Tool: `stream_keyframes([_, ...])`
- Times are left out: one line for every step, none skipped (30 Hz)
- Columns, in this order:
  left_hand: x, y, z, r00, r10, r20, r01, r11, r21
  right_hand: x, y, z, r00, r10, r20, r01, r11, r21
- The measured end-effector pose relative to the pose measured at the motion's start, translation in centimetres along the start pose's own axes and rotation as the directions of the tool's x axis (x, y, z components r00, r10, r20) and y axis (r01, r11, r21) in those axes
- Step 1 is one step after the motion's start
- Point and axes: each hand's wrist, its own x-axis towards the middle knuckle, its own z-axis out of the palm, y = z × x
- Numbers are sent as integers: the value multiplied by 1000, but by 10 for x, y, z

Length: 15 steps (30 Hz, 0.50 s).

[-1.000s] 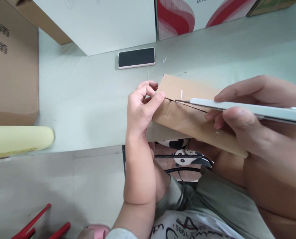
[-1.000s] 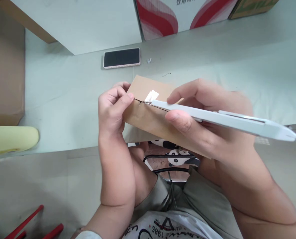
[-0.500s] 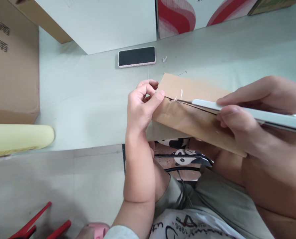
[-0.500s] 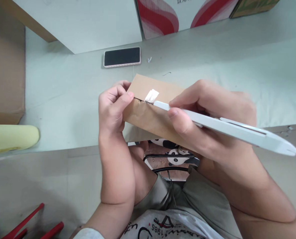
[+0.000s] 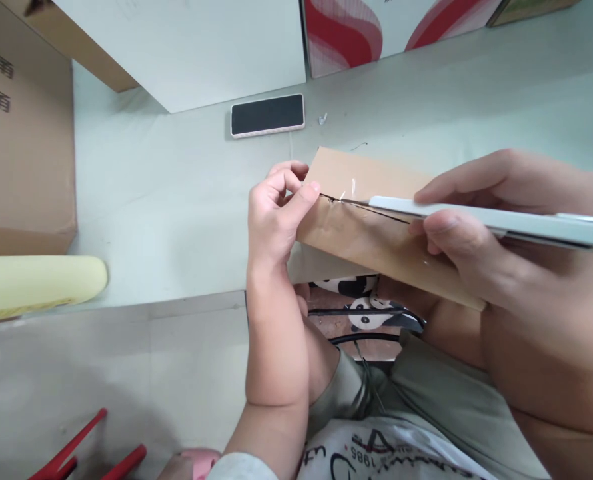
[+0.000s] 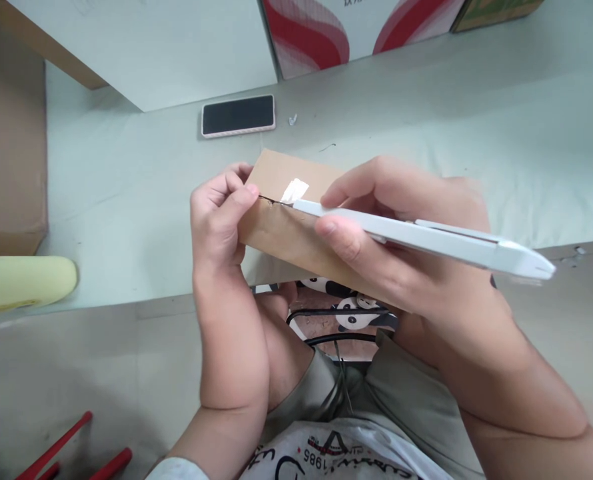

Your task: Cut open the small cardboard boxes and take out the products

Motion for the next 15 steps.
stream_keyframes([0, 0, 0, 1000, -3, 2, 3, 1000, -12, 0, 0, 0, 1000, 1, 6, -1, 1000, 0])
stream_keyframes([0, 0, 0, 1000, -7, 4, 8, 1000, -25, 0, 0, 1, 1000, 6, 8, -6, 1000, -3])
stream_keyframes([0, 0, 0, 1000, -12, 4, 12, 999, -37, 0, -1, 1, 1000, 19, 5, -19, 1000, -12])
stream_keyframes([0, 1, 1, 1000, -18, 1, 18, 999, -46, 0, -2, 2, 1000, 29, 1, -29, 999, -22])
stream_keyframes([0, 1, 1, 1000, -24, -5, 23, 998, -53, -1, -3, 2, 999, 34, -3, -34, 999, -33])
stream_keyframes([0, 1, 1, 1000, -29, -9, 29, 998, -59, -1, -4, 3, 999, 37, -9, -37, 998, -41])
stream_keyframes([0, 2, 1, 999, -35, -13, 34, 997, -64, -1, -5, 3, 999, 36, -9, -37, 998, -47])
stream_keyframes([-1, 2, 2, 999, -40, -16, 39, 997, -68, -2, -6, 3, 999, 37, -9, -37, 998, -54])
stream_keyframes([-1, 3, 2, 999, -45, -16, 44, 996, -72, -2, -6, 3, 999, 35, -7, -36, 998, -59])
stream_keyframes([-1, 3, 2, 999, -48, -14, 47, 996, -72, -2, -7, 3, 999, 37, -7, -38, 997, -61])
stream_keyframes([-1, 3, 2, 999, -49, -11, 48, 996, -70, -2, -7, 3, 999, 40, -10, -40, 997, -59])
stream_keyframes([-1, 3, 2, 999, -49, -8, 48, 997, -64, -1, -7, 3, 999, 41, -15, -42, 998, -55])
stream_keyframes([-1, 4, 2, 999, -46, -6, 46, 997, -58, -1, -7, 3, 999, 40, -15, -41, 998, -50])
stream_keyframes([-1, 4, 1, 999, -43, -4, 43, 998, -50, -1, -6, 2, 999, 36, -9, -36, 998, -47])
stream_keyframes([-1, 4, 2, 999, -41, -2, 41, 998, -44, -1, -5, 1, 1000, 28, 5, -27, 998, -48])
